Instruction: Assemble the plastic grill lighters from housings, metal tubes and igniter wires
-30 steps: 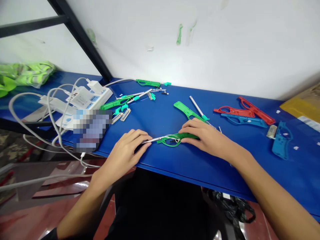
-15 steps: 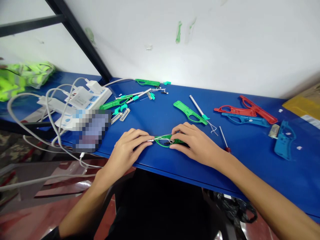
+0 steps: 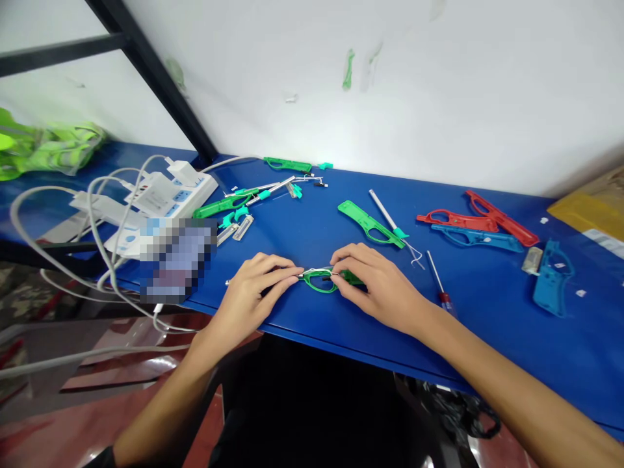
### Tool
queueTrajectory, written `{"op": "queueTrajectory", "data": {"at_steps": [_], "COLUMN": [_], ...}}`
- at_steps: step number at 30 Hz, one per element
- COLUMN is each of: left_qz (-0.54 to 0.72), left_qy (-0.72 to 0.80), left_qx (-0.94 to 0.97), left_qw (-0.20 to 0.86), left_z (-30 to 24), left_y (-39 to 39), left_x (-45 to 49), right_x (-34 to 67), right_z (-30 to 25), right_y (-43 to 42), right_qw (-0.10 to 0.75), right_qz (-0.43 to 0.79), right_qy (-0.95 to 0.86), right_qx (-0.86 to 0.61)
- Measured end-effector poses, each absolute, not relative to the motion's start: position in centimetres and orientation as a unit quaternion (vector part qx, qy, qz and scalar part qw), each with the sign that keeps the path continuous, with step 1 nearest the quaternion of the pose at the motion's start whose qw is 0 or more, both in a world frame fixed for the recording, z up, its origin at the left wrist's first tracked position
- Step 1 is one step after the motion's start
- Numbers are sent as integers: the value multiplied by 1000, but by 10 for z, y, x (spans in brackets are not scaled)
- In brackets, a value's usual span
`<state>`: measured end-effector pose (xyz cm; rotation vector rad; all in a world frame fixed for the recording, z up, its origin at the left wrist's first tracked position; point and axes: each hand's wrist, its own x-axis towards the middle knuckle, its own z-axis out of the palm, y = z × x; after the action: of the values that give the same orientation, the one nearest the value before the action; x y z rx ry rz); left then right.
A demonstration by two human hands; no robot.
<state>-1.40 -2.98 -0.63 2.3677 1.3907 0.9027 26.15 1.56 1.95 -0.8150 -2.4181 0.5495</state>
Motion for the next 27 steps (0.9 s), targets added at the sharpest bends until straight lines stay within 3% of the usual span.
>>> {"op": "queueTrajectory", "data": {"at_steps": [9,14,27], "left_qz": [294,292,265], "left_qy": [497,477,521], "left_qx": [808,810,805], "left_qw": [117,173,103], "left_z": [1,3,1], "left_y": [-31,-36,-39], "left_x": [-10,-7,-10], "right_x": [264,262,259], "right_z": [16,14,15], "right_y": [20,19,15], "right_qw": [234,242,227], "right_qz": [239,249,220], "right_qy": [-886,-881,-890], "right_qx": [-322,-322,-329]}}
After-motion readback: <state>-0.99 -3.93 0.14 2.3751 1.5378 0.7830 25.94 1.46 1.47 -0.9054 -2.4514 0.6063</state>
